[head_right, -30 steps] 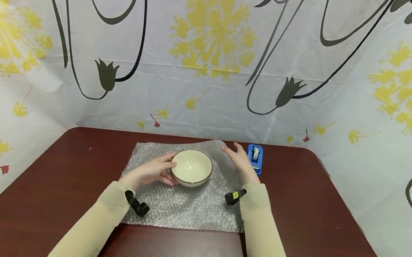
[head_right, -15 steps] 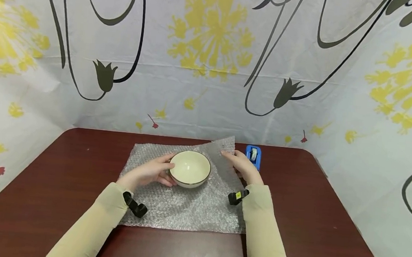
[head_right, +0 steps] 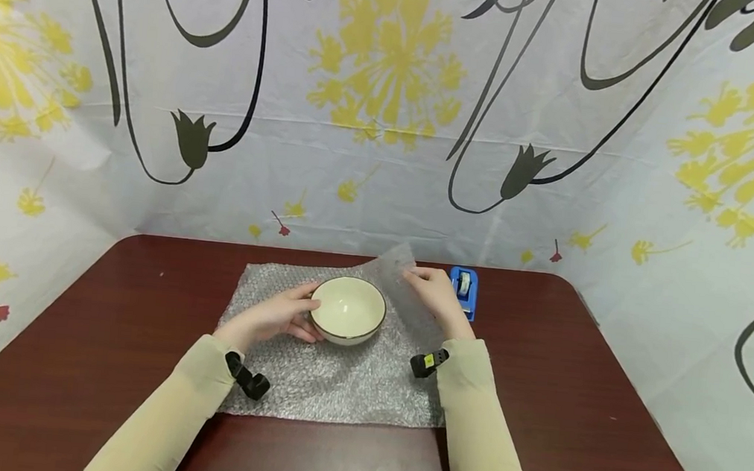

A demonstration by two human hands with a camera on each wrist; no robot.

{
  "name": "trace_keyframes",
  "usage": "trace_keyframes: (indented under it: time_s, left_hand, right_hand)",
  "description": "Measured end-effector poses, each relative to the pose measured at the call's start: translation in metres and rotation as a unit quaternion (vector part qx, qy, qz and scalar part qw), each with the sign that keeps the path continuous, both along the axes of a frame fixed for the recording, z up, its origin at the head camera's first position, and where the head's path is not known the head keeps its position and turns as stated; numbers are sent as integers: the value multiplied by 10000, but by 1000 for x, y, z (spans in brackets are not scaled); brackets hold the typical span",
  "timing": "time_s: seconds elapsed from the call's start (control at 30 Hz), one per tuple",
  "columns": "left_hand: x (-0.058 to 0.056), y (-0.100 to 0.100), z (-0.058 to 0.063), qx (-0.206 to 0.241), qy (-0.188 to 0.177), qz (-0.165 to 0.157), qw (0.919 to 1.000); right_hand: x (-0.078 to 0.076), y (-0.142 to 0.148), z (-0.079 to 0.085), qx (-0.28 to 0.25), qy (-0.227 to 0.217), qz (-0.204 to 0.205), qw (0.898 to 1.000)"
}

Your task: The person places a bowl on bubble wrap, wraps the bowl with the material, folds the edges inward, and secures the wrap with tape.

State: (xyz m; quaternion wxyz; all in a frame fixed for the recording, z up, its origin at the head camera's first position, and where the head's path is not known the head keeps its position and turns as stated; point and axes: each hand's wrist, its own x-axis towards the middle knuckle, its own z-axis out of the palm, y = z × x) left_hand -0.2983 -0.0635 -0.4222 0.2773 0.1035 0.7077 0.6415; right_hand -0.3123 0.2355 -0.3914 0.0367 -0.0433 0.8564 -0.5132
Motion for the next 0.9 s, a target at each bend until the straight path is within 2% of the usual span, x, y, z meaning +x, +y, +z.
trace_keyframes:
  time_s: [0.07, 0.23, 0.4, 0.57, 0.73, 0.9]
  left_hand:
    - [1, 0, 1, -7, -5, -16, 10000]
    - [0, -1, 1, -21, 48, -29, 10000]
    - [0, -1, 0, -30, 68, -55, 10000]
    - [0, -2, 0, -22, 57, -109, 9999]
    - [1, -2, 0, -30, 84, -100, 9999]
    - [1, -1, 0, -10, 60, -67, 10000]
  right_hand:
    - [3, -4, 6, -96, 170, 220, 9996]
    - [9, -14, 19, 140, 754, 777, 9940]
    - [21, -26, 32, 218, 773, 1636, 9833]
    - [25, -37, 32, 708, 707, 2474, 9637]
    - [23, -44, 25, 1136, 537, 2863, 9499]
    - [27, -53, 23, 1771, 416, 2796, 9427]
